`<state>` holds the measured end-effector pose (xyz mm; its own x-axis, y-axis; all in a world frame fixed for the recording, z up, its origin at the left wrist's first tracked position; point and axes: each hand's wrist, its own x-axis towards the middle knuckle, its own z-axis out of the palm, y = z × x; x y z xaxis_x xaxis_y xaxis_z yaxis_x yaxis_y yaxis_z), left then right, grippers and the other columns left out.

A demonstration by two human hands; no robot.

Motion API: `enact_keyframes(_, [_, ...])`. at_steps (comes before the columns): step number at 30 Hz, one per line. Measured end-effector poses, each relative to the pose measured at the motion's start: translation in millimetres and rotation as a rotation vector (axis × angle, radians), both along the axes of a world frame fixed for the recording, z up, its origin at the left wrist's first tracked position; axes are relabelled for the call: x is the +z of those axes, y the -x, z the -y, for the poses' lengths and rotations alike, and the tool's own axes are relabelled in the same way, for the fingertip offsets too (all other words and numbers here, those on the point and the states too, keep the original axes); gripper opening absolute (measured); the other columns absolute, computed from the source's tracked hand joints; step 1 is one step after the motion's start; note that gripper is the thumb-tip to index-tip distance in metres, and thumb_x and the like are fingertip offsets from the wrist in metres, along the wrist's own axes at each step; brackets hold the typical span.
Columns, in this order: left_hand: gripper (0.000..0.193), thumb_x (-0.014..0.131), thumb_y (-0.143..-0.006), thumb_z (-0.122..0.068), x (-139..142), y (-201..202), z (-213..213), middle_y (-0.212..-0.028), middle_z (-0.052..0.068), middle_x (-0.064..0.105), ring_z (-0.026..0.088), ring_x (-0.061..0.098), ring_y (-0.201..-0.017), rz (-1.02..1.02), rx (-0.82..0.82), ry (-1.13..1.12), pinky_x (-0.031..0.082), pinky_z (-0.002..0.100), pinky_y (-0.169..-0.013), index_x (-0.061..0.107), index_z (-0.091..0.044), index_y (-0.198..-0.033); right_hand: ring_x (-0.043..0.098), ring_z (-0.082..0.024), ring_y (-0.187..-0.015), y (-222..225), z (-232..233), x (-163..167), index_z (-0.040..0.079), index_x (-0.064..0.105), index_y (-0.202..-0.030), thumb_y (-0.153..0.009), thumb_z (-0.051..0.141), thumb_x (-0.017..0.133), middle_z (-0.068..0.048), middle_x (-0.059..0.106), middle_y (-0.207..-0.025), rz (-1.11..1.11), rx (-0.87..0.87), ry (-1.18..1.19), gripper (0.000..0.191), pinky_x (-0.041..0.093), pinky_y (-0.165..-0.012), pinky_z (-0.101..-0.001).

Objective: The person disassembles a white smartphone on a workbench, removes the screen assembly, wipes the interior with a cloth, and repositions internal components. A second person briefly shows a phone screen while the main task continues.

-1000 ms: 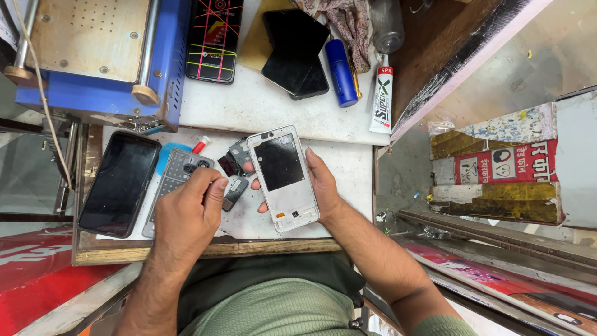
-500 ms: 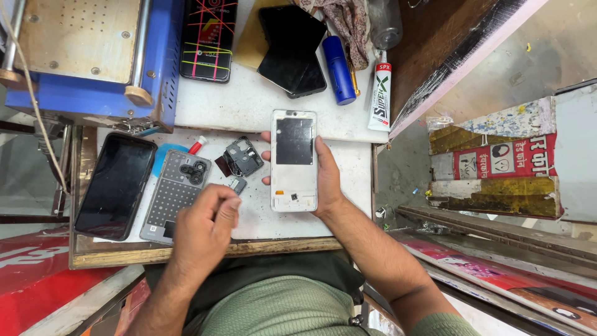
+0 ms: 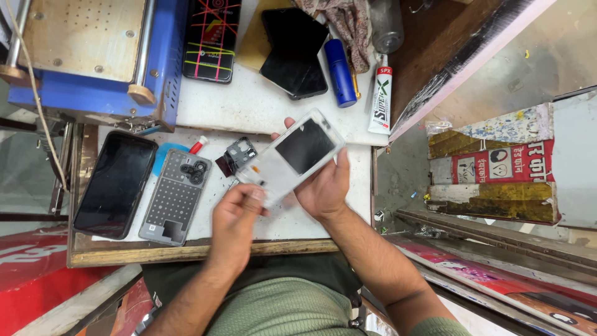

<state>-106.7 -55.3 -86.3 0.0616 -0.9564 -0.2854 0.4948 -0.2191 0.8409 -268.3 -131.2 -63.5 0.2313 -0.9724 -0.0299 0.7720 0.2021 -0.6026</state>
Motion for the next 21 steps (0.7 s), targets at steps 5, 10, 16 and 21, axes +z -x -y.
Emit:
enact_keyframes(5, [0.012,0.064,-0.105,-0.012,33.0,-44.2,25.0,-0.097,0.000,0.064,0.007,0.054,-0.083,0.326,0.152,0.284,0.047,0.025,-0.074,0.064,0.000,-0.104,0.061,-0.034,-0.126,30.2,7.2,-16.9,0.012,0.042,-0.150,-0.103,0.065,0.045,-0.020,0.060,-0.137,0.150,0.146,-0.175,0.071,0.054,-0.106,-0.0507])
enact_keyframes(10, [0.008,0.067,-0.091,-0.010,83.8,-64.3,57.1,-0.085,0.005,0.068,0.016,0.064,-0.077,0.775,-0.273,0.585,0.050,0.031,-0.070,0.069,-0.002,-0.092,0.067,-0.022,-0.098,43.0,6.0,-32.6,0.003,0.047,-0.152,-0.101,0.045,0.067,-0.019,0.072,-0.118,-0.288,0.509,0.031,0.069,0.053,-0.084,-0.0339])
enact_keyframes(16, [0.012,0.075,-0.088,-0.010,106.8,-40.4,71.4,-0.108,0.016,0.069,0.029,0.069,-0.090,1.062,-0.133,0.757,0.057,0.038,-0.076,0.074,-0.003,-0.097,0.067,-0.019,-0.115,32.8,1.2,-35.3,-0.007,0.057,-0.140,-0.100,0.024,0.069,-0.014,0.071,-0.124,-0.712,0.367,0.103,0.052,0.054,-0.106,-0.0358])
enact_keyframes(21, [0.015,0.078,-0.095,-0.010,94.3,-25.6,68.3,-0.102,0.010,0.072,0.022,0.073,-0.082,1.037,0.083,0.459,0.059,0.032,-0.067,0.077,-0.005,-0.109,0.064,-0.019,-0.120,26.2,7.3,-27.1,-0.005,0.047,-0.144,-0.096,0.016,0.063,-0.014,0.065,-0.130,-0.660,0.288,0.045,0.054,0.054,-0.105,-0.0380])
